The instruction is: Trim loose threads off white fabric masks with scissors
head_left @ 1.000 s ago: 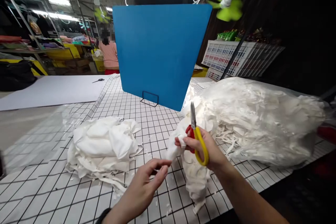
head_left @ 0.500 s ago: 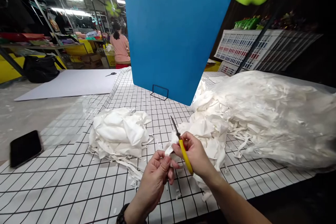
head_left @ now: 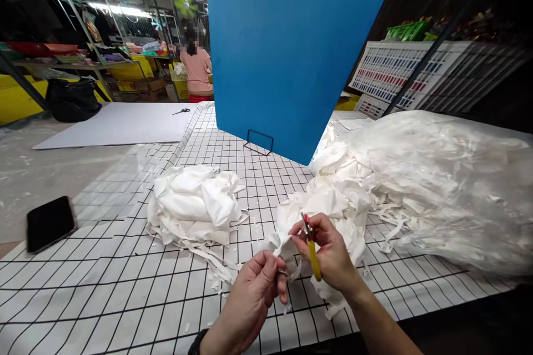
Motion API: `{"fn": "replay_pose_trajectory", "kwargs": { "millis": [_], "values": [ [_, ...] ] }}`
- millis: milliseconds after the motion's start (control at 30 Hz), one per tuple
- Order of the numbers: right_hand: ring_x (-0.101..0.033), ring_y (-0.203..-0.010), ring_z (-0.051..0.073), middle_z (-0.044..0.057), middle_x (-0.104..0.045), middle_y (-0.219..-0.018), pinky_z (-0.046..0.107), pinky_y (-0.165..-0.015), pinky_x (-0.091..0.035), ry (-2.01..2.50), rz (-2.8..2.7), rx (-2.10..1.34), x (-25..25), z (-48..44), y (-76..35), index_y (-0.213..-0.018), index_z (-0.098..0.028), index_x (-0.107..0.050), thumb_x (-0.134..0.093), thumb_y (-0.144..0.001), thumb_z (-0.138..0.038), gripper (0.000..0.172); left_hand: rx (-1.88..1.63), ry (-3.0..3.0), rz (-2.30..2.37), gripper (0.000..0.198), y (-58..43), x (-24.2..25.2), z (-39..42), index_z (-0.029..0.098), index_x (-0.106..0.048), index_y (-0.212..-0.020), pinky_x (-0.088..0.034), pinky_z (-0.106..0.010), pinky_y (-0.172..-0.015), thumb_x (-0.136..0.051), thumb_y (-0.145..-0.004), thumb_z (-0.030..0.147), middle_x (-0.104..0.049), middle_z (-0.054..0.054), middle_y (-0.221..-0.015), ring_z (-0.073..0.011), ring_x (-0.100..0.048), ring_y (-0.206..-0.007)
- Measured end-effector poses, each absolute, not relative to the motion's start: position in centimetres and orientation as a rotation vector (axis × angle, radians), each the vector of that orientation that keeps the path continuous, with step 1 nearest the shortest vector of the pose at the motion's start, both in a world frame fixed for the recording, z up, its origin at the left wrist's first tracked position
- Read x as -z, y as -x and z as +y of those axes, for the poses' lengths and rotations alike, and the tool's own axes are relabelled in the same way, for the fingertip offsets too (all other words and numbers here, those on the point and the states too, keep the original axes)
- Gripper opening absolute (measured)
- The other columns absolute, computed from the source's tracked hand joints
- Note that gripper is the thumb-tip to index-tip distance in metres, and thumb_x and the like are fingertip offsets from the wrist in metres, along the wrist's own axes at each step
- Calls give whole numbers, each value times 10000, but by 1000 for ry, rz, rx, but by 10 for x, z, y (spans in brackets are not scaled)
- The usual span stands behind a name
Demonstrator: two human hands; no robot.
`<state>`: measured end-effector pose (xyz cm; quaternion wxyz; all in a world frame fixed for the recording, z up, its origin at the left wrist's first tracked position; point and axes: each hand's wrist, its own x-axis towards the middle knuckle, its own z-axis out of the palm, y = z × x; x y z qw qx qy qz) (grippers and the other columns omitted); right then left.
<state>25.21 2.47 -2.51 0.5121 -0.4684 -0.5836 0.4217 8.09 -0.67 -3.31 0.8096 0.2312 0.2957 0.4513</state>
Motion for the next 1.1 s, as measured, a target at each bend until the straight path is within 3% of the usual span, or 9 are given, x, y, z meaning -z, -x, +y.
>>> {"fn": "replay_pose_trajectory", "kwargs": {
  "millis": [133, 333, 533, 700, 833, 933, 1033, 1100],
  "values": [
    [-566, -710, 144, -7, -627, -847, 264, -627, -464, 1073, -1445, -1227, 16, 30, -255, -863, -248, -480, -777, -761, -318, 322, -1106, -537, 644, 266, -85, 26, 3, 147, -614, -816, -397, -182, -512, -712, -822, 394, -539, 18, -659, -72, -478, -545],
    [-484, -557, 63, 42, -674, -1107, 206, -525, -367, 982, -1397, -1334, 7, 80, -255, -864, -246, -404, -734, -790, -325, 347, -1158, -564, 565, 238, -68, 4, 18, 147, -602, -772, -417, -200, -480, -707, -825, 353, -556, -6, -801, -84, -505, -569],
    [-570, -624, 106, 18, -704, -899, 199, -543, -409, 910, -1743, -1810, 18, 111, -245, -838, -218, -450, -826, -612, -285, 445, -1130, -524, 576, 206, -55, 11, 5, 142, -611, -762, -409, -201, -477, -693, -834, 316, -551, -11, -831, -79, -507, -559],
    [-561, -648, 138, -33, -619, -735, 230, -556, -435, 1072, -1696, -1513, 32, 123, -228, -739, -203, -491, -841, -548, -218, 399, -1115, -533, 597, 227, -49, 18, -8, 142, -607, -760, -387, -207, -478, -689, -838, 338, -538, -9, -824, -71, -489, -541],
    [-552, -704, 133, -31, -593, -860, 246, -600, -451, 1068, -1476, -1231, 6, 135, -236, -856, -239, -465, -768, -684, -327, 359, -1154, -582, 651, 240, -48, 11, -5, 140, -623, -793, -367, -194, -489, -645, -876, 364, -537, -6, -817, -54, -464, -536],
    [-563, -743, 134, -33, -591, -921, 263, -665, -480, 929, -1351, -973, -30, 124, -251, -914, -273, -437, -774, -694, -343, 408, -1181, -657, 681, 235, -55, 6, -1, 133, -637, -809, -354, -187, -491, -648, -876, 358, -555, -14, -827, -42, -460, -521],
    [-590, -779, 160, -20, -601, -887, 287, -709, -502, 905, -1382, -837, -47, 95, -269, -895, -269, -465, -815, -656, -288, 424, -1254, -658, 753, 222, -66, 10, 0, 142, -653, -830, -383, -199, -501, -675, -851, 363, -582, -44, -962, -50, -483, -547],
    [-598, -768, 176, 2, -617, -898, 288, -660, -507, 1099, -1477, -890, -39, 73, -280, -885, -260, -492, -799, -678, -293, 372, -1331, -639, 839, 223, -73, 17, 0, 143, -670, -851, -416, -211, -526, -690, -836, 365, -582, -75, -1084, -54, -495, -576]
  ]
}}
